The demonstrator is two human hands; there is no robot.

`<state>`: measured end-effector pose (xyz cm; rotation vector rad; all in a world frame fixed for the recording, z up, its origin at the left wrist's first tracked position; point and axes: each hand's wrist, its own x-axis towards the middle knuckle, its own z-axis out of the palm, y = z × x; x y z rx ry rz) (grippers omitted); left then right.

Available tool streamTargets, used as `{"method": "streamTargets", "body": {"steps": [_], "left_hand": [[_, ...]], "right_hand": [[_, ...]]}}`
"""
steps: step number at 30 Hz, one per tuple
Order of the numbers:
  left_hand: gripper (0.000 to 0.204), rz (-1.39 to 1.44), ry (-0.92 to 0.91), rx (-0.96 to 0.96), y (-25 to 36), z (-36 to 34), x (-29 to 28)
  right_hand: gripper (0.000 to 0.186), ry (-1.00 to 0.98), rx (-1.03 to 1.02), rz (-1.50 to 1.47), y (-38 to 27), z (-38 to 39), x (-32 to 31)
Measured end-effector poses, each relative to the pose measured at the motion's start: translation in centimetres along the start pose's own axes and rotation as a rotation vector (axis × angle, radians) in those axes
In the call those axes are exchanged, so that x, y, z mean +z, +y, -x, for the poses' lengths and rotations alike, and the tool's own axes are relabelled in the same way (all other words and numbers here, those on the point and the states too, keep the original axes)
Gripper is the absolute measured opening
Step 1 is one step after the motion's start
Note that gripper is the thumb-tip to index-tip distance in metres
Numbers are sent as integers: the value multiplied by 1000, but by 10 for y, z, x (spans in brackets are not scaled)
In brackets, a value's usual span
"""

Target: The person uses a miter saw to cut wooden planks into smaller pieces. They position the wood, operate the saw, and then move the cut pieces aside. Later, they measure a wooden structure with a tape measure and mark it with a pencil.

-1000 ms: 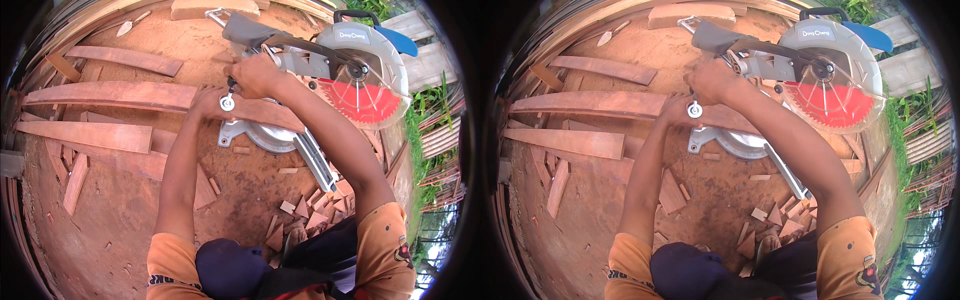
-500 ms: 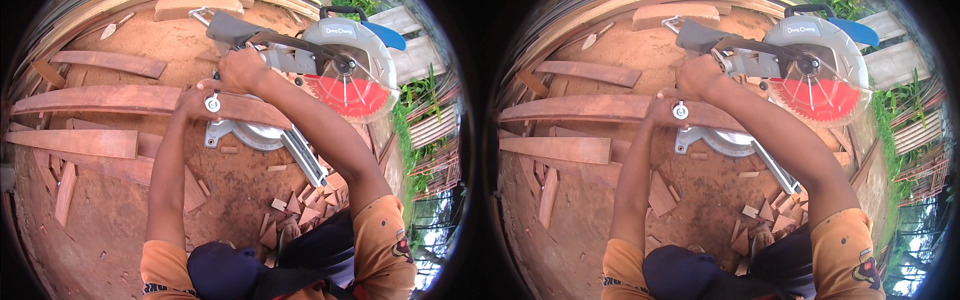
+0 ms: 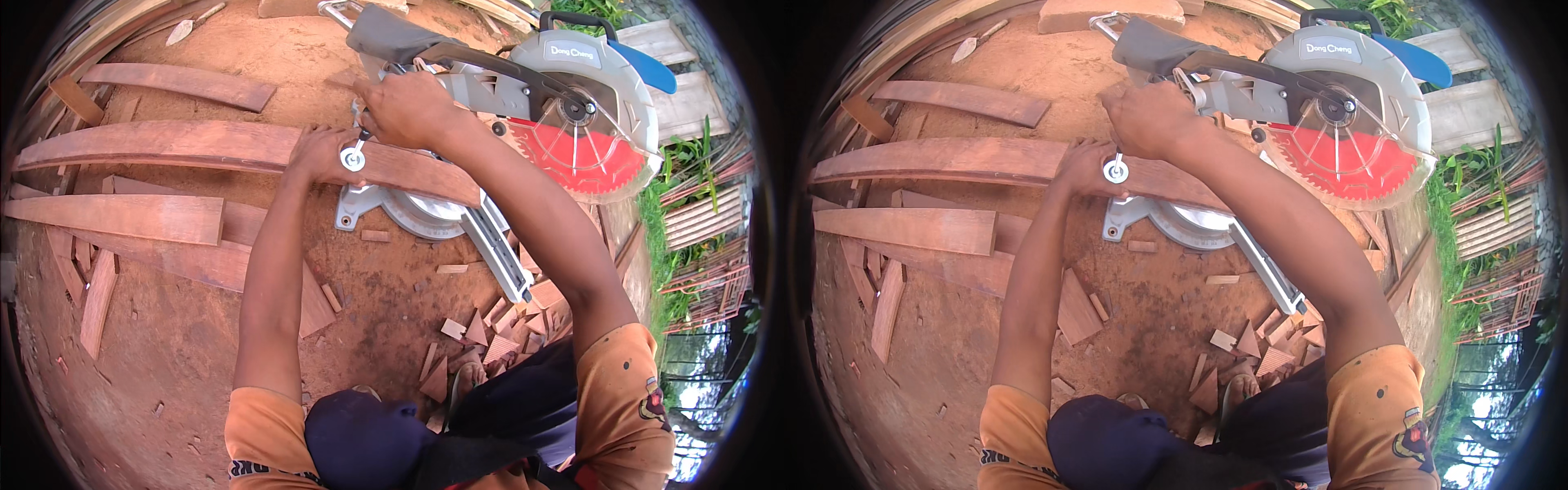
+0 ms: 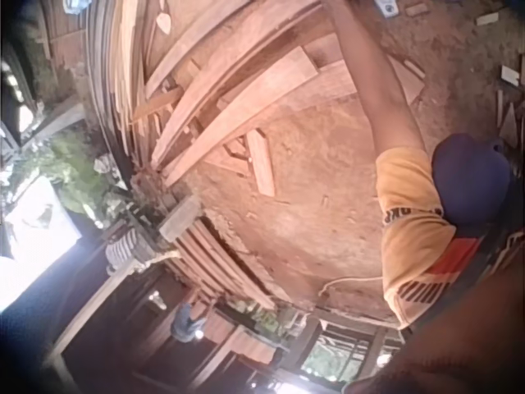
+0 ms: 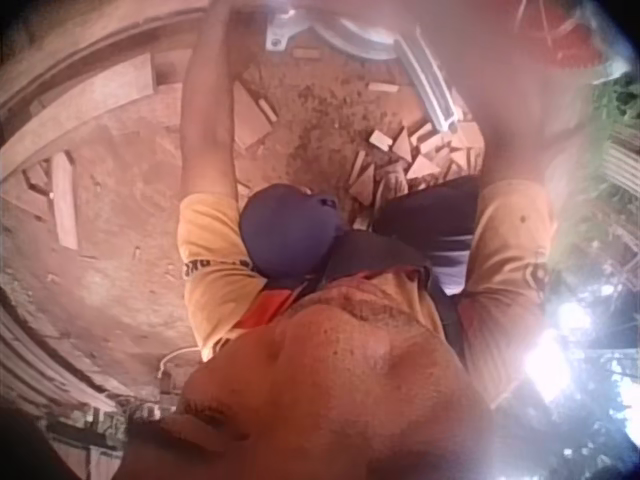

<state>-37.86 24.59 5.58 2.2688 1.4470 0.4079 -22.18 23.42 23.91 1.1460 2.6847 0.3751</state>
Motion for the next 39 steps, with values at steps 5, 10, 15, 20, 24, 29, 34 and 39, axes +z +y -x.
{"method": "streamTargets", "body": {"steps": [5, 10, 15, 20, 24, 29, 34, 39], "left_hand": [[94, -32, 25, -18, -4, 11, -6], [90, 23, 185, 84, -6, 0, 15], [91, 20, 163, 50, -9, 7, 10], [108, 33, 69, 18, -5, 5, 5], [106, 8, 0, -4, -4, 6, 0], [102, 31, 105, 23, -4, 8, 4], [101, 32, 116, 36, -5, 11, 4], [111, 27, 62, 24, -3, 3, 4]], "right_hand": [[45, -43, 118, 14, -26, -3, -25], [51, 118, -146, -58, 18, -4, 7], [45, -169, 145, -16, -3, -19, 3], [59, 144, -136, -73, 7, 5, 4], [53, -194, 108, 25, -6, -9, -6], [53, 255, -175, -61, 13, 2, 7], [61, -194, 46, 39, 2, -13, -8], [72, 175, -238, -46, 12, -1, 2]]}}
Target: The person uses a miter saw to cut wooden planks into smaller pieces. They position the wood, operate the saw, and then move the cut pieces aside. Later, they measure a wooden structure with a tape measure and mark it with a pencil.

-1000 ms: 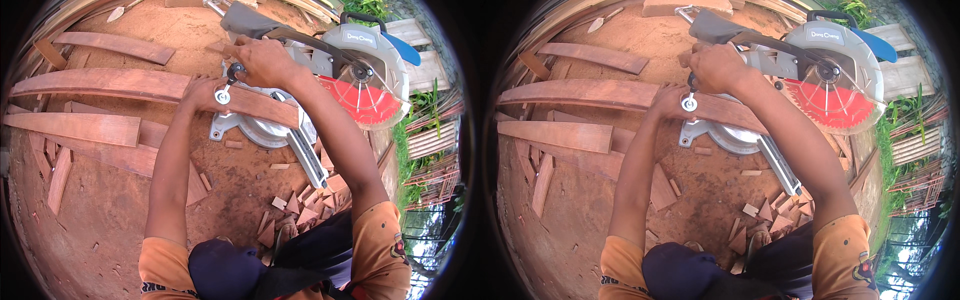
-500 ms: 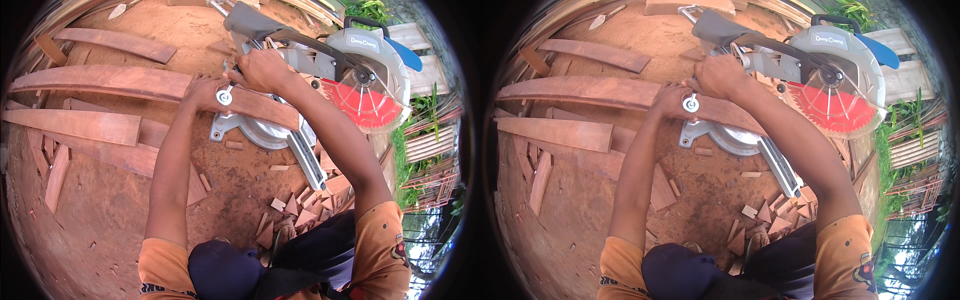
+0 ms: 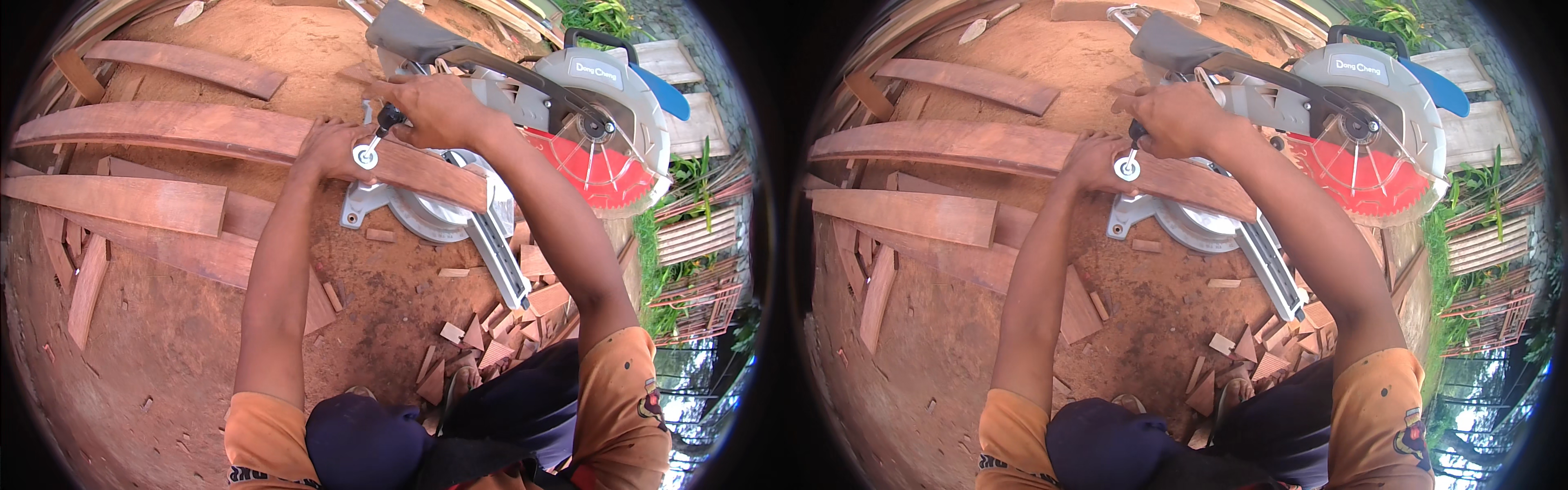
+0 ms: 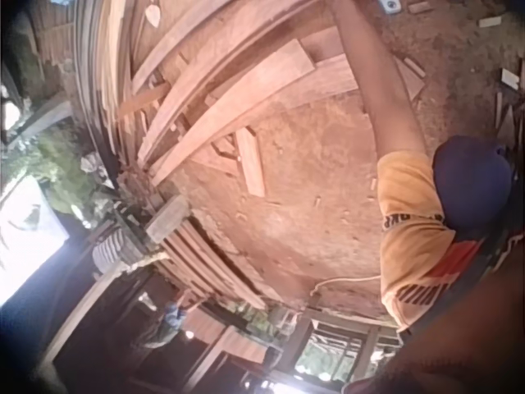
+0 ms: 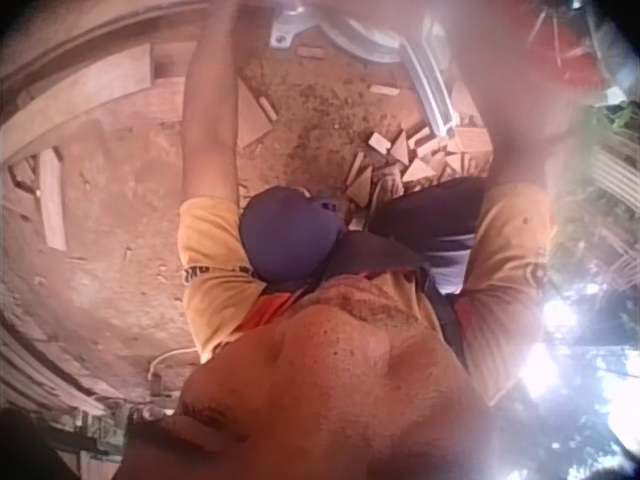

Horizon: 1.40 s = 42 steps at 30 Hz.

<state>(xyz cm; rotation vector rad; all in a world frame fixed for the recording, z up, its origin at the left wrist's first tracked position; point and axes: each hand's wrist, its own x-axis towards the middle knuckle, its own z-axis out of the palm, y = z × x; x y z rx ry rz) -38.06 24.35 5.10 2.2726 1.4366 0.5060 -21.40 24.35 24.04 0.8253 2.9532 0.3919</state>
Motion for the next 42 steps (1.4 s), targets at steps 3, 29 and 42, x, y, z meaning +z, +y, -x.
{"method": "streamTargets", "body": {"steps": [3, 29, 42], "left_hand": [[99, -28, 58, 23, -1, 4, 1], [108, 40, 52, -6, -4, 13, 1], [87, -70, 146, 28, -10, -1, 11]], "right_hand": [[67, -378, 393, 91, -18, -21, -16], [43, -46, 173, -192, -15, 5, -9], [34, -113, -19, 68, 0, -8, 3]]}}
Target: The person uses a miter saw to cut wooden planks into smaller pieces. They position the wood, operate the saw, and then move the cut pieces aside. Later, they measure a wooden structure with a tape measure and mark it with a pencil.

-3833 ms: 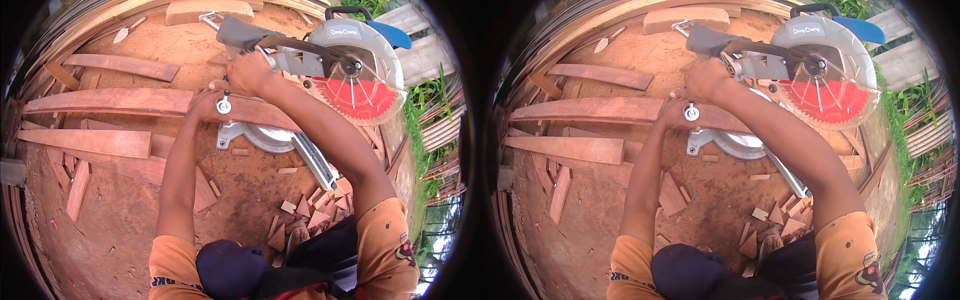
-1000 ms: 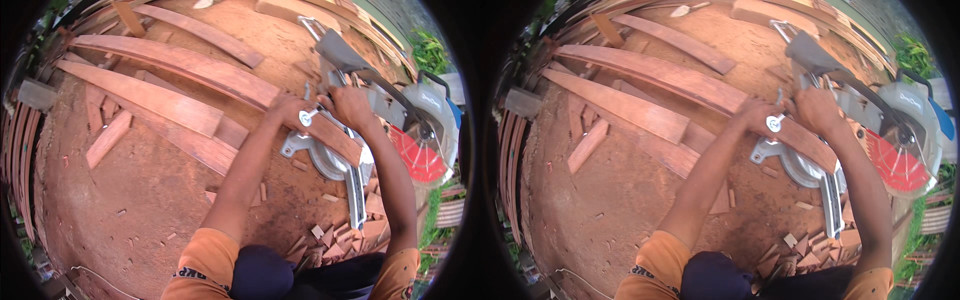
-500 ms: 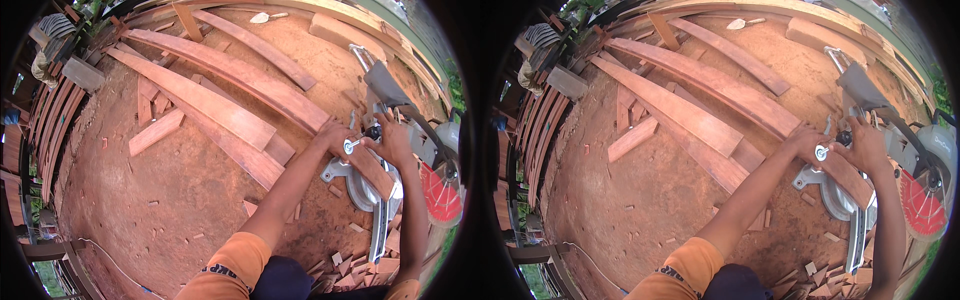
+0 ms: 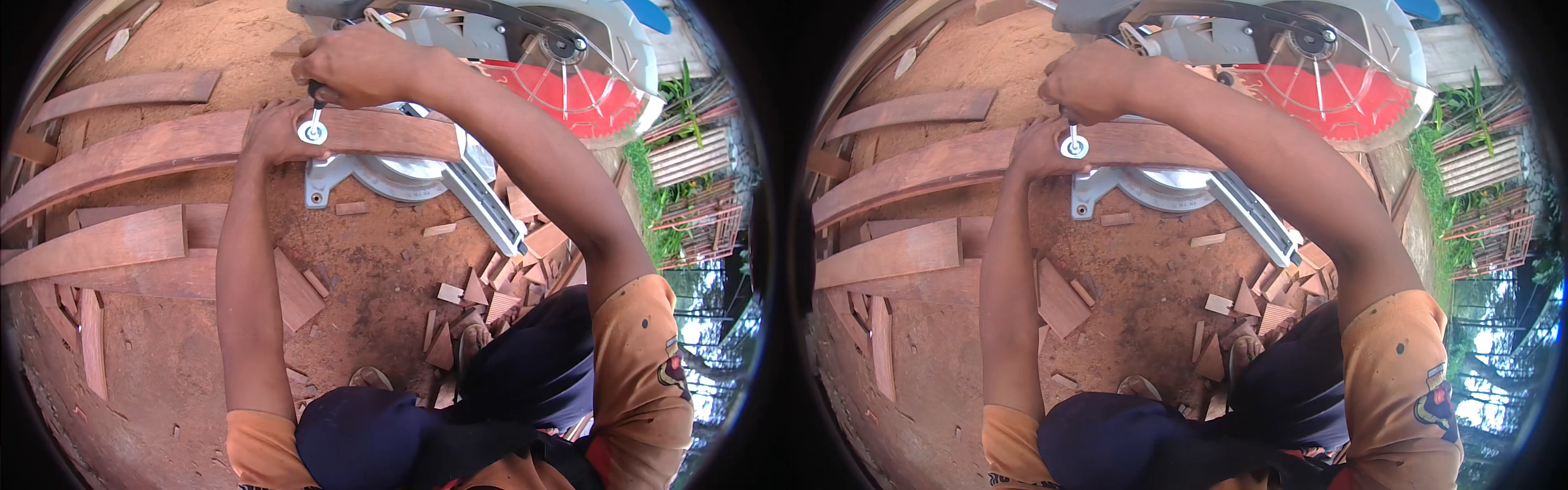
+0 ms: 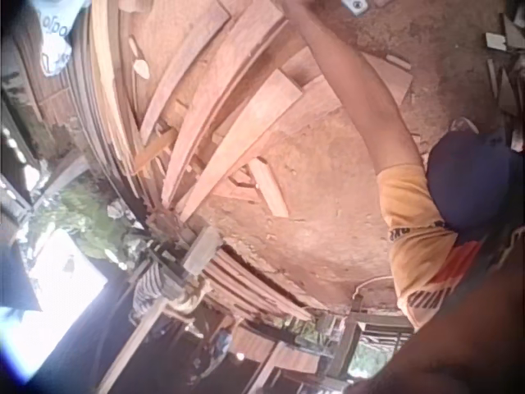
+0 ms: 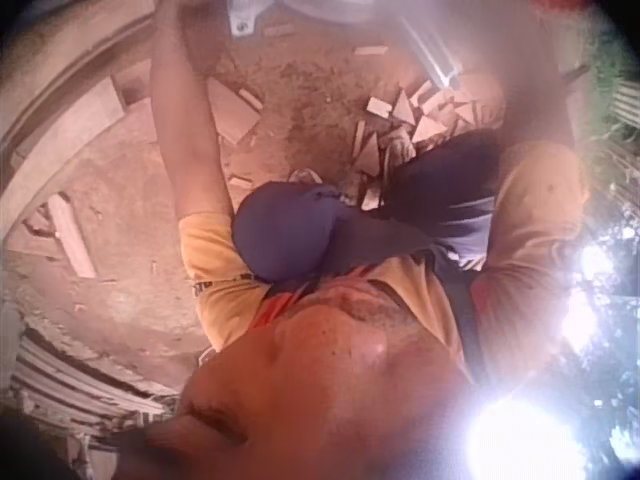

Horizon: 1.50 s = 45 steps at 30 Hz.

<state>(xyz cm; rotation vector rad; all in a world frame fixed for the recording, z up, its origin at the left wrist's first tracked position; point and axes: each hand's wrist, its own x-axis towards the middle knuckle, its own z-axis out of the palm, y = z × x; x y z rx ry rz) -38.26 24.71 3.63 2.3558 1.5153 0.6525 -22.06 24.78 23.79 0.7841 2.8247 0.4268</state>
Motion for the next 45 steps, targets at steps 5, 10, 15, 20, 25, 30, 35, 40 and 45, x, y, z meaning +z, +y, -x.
{"method": "streamTargets", "body": {"steps": [5, 10, 15, 20, 25, 30, 35, 40, 45], "left_hand": [[87, 37, -85, -41, 10, -3, -2], [87, 50, -59, -5, 15, 1, -6], [92, -21, -81, -18, 5, 1, -8], [90, 86, -56, 10, 16, 0, -11], [88, 14, -122, -47, 13, -3, -9], [90, 44, -90, -16, 12, -1, -10], [88, 20, -67, -18, 6, 2, -6], [89, 26, -59, -3, 10, 2, -6], [101, 95, -154, -29, 7, 1, -6]], "right_hand": [[33, -182, 235, 132, -5, -10, -1], [34, 181, -1, -53, 6, 6, 6], [40, -290, 273, 27, -10, -16, -12], [48, 246, 25, 43, -4, 13, 1], [50, -245, 231, 144, -11, -10, 1], [46, -60, 236, 61, -14, 4, -10], [36, -75, 119, 54, -1, -2, -2], [41, -91, 291, 41, -14, -9, 15], [45, -30, 333, -105, -27, 4, -1]]}}
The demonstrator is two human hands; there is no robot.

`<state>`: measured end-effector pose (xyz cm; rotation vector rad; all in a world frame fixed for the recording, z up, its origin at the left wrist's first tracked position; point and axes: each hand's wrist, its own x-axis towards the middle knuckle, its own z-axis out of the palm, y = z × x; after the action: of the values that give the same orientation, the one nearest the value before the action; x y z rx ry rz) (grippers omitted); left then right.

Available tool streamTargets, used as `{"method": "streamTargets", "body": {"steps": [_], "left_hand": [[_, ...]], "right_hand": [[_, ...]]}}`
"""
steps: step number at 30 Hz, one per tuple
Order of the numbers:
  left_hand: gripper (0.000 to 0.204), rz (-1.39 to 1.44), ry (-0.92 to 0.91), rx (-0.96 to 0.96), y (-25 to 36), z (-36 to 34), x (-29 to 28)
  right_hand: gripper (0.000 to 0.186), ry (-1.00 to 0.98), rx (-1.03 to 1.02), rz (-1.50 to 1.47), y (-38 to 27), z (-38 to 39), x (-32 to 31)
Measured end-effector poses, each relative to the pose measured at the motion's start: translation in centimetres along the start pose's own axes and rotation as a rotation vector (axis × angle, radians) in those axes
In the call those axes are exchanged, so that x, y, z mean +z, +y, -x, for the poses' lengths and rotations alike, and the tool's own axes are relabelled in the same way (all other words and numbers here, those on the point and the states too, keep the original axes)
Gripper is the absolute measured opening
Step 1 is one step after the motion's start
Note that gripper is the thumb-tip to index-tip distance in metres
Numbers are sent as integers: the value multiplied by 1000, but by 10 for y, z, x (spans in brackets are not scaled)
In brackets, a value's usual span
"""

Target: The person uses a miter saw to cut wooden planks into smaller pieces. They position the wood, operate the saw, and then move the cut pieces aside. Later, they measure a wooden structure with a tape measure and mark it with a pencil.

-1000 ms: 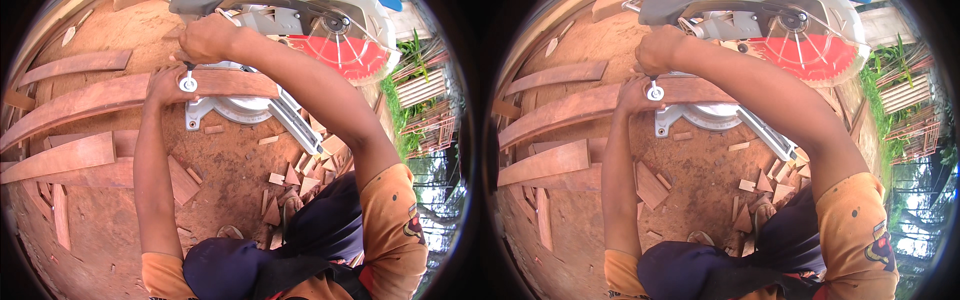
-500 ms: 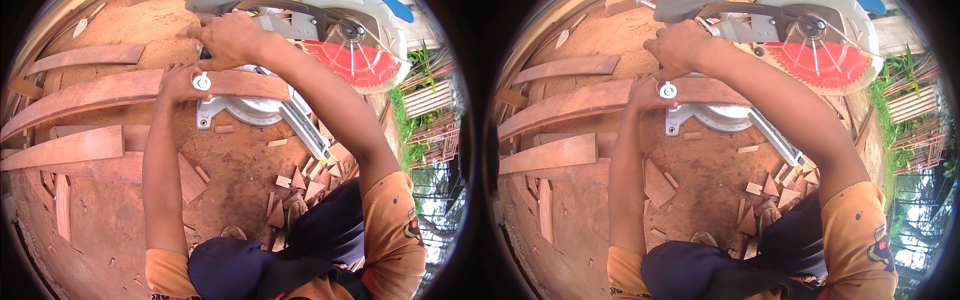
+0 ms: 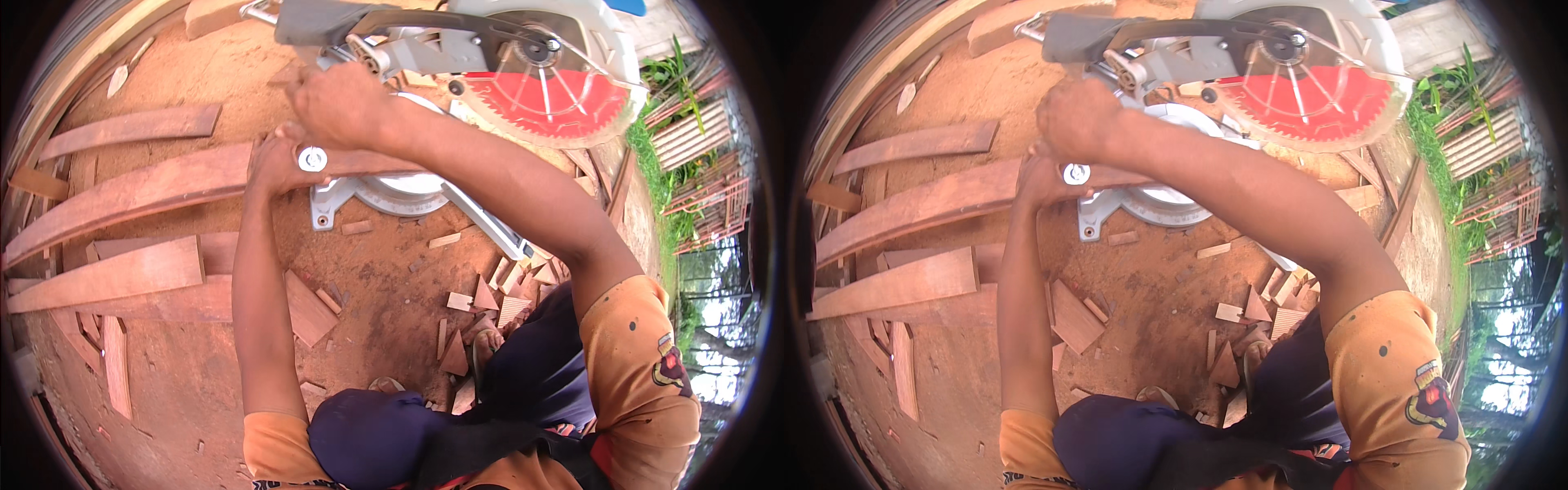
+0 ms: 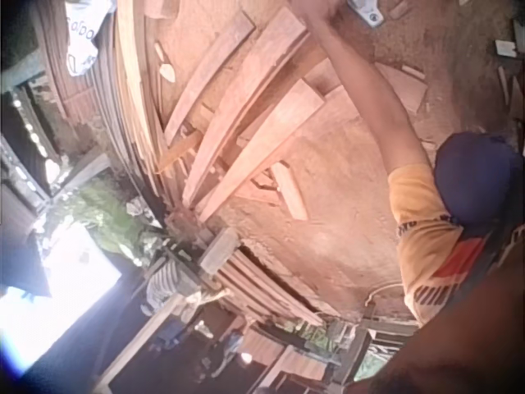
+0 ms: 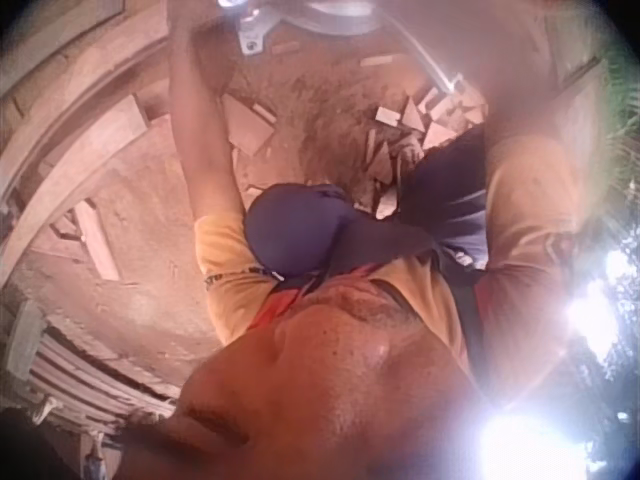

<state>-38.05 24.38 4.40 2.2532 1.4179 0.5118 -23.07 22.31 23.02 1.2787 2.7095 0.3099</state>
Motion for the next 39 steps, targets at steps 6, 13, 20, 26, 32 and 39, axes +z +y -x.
{"method": "streamTargets", "body": {"steps": [6, 13, 20, 26, 32, 39], "left_hand": [[96, 110, 290, 27, -20, 12, -1], [92, 1994, 418, -119, 219, 166, 7], [55, 1833, 427, -560, 272, 184, 0], [17, 1606, 470, -524, 258, 169, -75], [33, 878, 131, -709, 281, 114, -106], [33, 659, 208, -629, 225, 118, -71]], "right_hand": [[32, 143, -305, -643, -13, 87, -18], [54, 608, -390, -732, -31, 176, 38], [42, 453, -511, -566, 0, 228, -4], [57, 781, -237, -325, 248, 214, -168], [74, 511, -55, -161, 329, 189, -172], [62, 146, -99, -274, 329, 278, -157]]}}
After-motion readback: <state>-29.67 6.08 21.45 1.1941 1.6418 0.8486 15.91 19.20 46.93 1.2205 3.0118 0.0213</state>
